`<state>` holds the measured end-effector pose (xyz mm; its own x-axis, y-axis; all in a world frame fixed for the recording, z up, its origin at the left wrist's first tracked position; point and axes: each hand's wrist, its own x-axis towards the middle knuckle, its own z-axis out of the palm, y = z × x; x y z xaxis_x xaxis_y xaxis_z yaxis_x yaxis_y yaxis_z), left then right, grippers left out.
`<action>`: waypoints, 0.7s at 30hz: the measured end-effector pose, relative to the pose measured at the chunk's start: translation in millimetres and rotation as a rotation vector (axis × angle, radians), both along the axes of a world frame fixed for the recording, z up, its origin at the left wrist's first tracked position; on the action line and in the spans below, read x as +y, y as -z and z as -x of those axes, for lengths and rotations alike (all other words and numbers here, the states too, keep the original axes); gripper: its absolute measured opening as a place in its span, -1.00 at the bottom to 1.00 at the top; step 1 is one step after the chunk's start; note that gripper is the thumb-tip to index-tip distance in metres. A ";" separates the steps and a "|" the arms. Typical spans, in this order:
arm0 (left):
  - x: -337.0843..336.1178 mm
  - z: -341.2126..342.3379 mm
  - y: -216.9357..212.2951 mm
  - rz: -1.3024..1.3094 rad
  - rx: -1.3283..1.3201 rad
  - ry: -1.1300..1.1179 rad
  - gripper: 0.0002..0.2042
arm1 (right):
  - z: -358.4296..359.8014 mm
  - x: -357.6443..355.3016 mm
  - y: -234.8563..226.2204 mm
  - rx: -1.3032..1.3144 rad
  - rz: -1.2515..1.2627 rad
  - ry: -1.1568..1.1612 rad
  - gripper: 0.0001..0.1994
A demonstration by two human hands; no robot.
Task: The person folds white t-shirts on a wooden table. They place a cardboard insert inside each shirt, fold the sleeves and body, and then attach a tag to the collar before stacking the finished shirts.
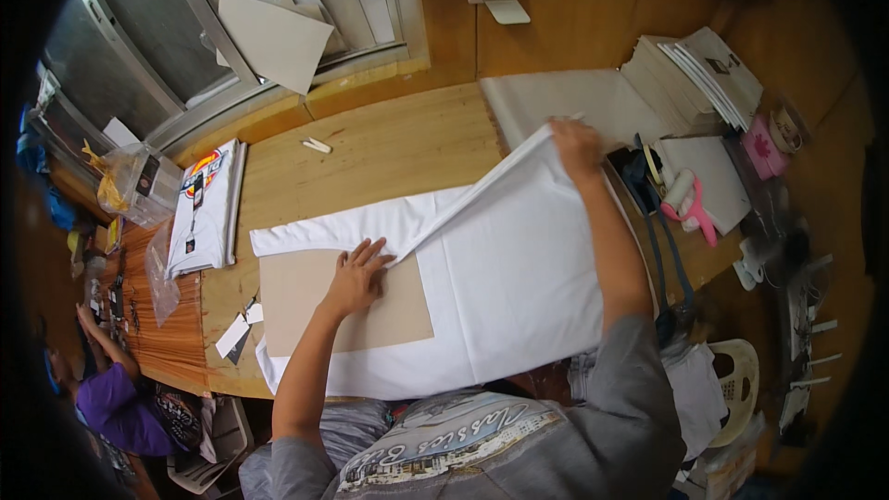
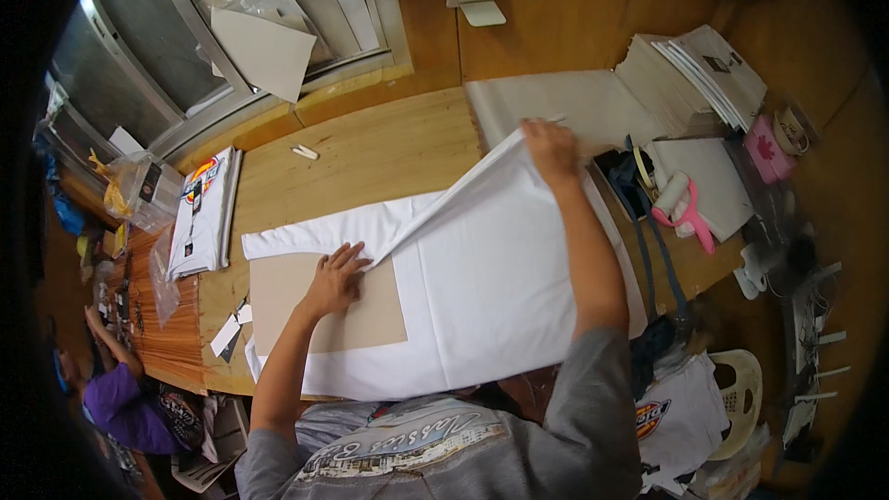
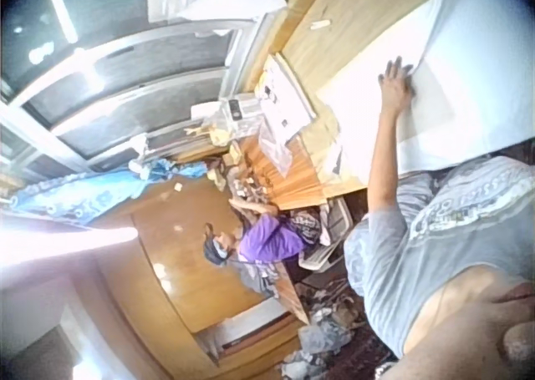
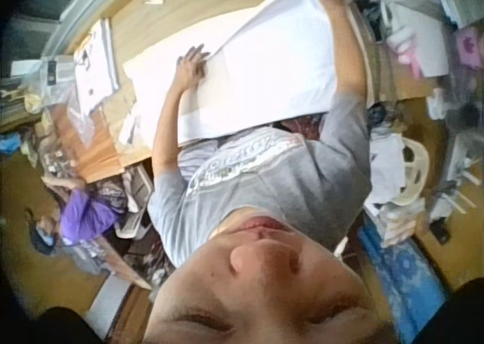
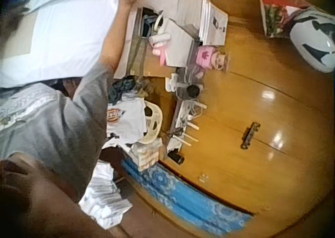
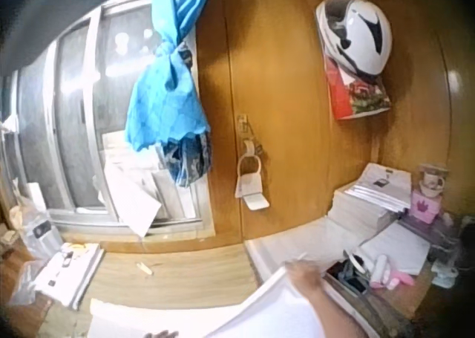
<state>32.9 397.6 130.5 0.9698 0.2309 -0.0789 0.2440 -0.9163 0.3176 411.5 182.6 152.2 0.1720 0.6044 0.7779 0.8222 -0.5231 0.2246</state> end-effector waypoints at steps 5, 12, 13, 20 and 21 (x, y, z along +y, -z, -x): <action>0.7 -1.0 13.1 0.017 -0.167 -0.004 -0.59 | 67.0 -141.1 11.6 0.079 0.044 0.507 -0.80; -1.2 -10.7 35.7 -0.157 -0.434 -0.084 -0.77 | 231.4 -52.5 56.8 0.955 -0.070 -0.256 -0.77; -3.9 -16.0 38.6 -0.170 -0.516 -0.077 -0.79 | 259.8 -26.4 67.3 1.052 0.154 -0.470 -0.68; -16.2 -21.5 24.5 -0.286 -0.580 0.015 -0.82 | 132.2 30.5 128.1 1.168 0.071 -0.195 -0.51; -10.7 -11.8 26.9 -0.316 -0.546 -0.009 -0.83 | 102.5 20.9 109.6 1.175 0.014 -0.075 -0.56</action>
